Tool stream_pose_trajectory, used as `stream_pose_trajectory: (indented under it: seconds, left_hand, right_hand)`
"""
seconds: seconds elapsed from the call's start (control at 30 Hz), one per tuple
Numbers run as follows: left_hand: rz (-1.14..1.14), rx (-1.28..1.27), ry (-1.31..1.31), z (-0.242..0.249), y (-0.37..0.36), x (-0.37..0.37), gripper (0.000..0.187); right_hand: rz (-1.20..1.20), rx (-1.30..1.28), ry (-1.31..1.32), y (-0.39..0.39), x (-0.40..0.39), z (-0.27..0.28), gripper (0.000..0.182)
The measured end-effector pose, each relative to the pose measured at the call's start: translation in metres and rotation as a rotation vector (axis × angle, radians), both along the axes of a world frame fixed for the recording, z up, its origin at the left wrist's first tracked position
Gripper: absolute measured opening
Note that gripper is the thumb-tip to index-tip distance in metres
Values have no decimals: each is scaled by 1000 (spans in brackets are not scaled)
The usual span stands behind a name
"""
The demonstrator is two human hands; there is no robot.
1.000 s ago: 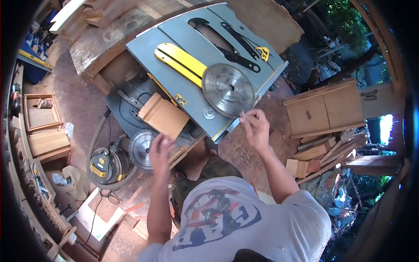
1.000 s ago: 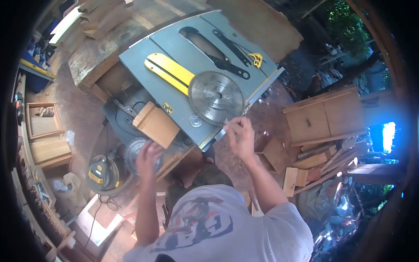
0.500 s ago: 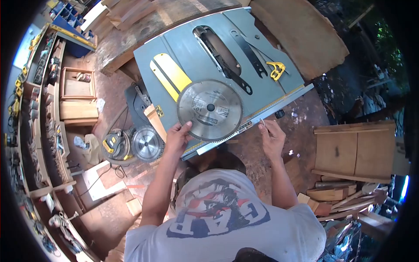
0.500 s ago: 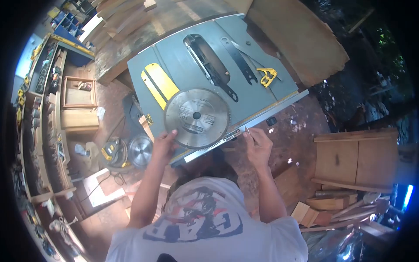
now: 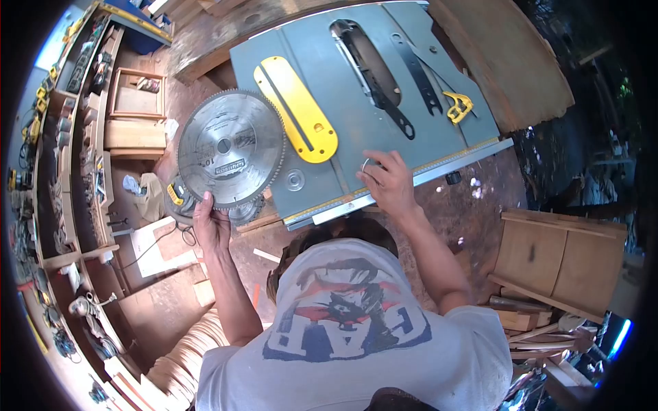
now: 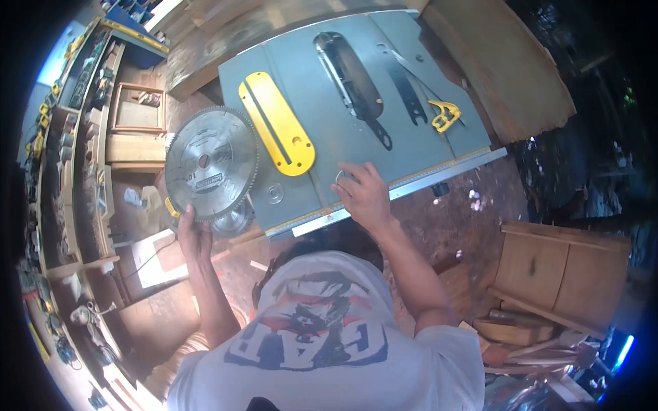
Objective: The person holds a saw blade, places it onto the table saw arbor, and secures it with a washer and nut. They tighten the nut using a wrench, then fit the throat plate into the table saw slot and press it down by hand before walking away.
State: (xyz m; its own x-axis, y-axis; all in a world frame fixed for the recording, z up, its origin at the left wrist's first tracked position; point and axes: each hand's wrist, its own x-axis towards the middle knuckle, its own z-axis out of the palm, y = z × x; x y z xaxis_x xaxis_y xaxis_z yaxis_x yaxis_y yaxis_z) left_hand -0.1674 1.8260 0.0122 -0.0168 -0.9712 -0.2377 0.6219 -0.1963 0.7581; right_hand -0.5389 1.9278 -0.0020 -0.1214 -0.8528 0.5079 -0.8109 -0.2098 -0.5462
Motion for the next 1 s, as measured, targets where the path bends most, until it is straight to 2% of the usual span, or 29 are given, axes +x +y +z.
stream_pose_trajectory:
  seconds: [0.1, 0.17, 0.3, 0.33, 0.43, 0.53, 0.63, 0.73, 0.93, 1.0]
  left_hand:
    - [103, 32, 24, -15, 11, 29, 23]
    - [133, 59, 38, -21, 15, 45, 24]
    - [143, 79, 48, -31, 26, 69, 27]
    - [151, 82, 48, -35, 28, 75, 28]
    - [169, 98, 76, -37, 37, 84, 28]
    - [157, 123, 90, -47, 39, 88, 27]
    - [117, 131, 105, -51, 33, 88, 26]
    - [91, 141, 116, -62, 31, 91, 25]
    - [42, 132, 127, -62, 26, 93, 24]
    - [28, 126, 129, -59, 25, 94, 24]
  right_hand:
    - [228, 30, 124, -20, 30, -1, 10]
    - [280, 93, 152, -33, 62, -6, 11]
    - [290, 368, 317, -64, 106, 0, 18]
    - [293, 394, 282, -68, 112, -1, 21]
    - [280, 374, 368, -73, 124, -6, 23]
    - [341, 376, 455, -76, 124, -12, 35]
    - [443, 357, 406, -77, 120, -8, 37]
    - [429, 408, 304, -76, 119, -12, 40]
    - [419, 419, 125, -80, 115, -12, 35]
    - [419, 458, 185, -82, 116, -12, 32]
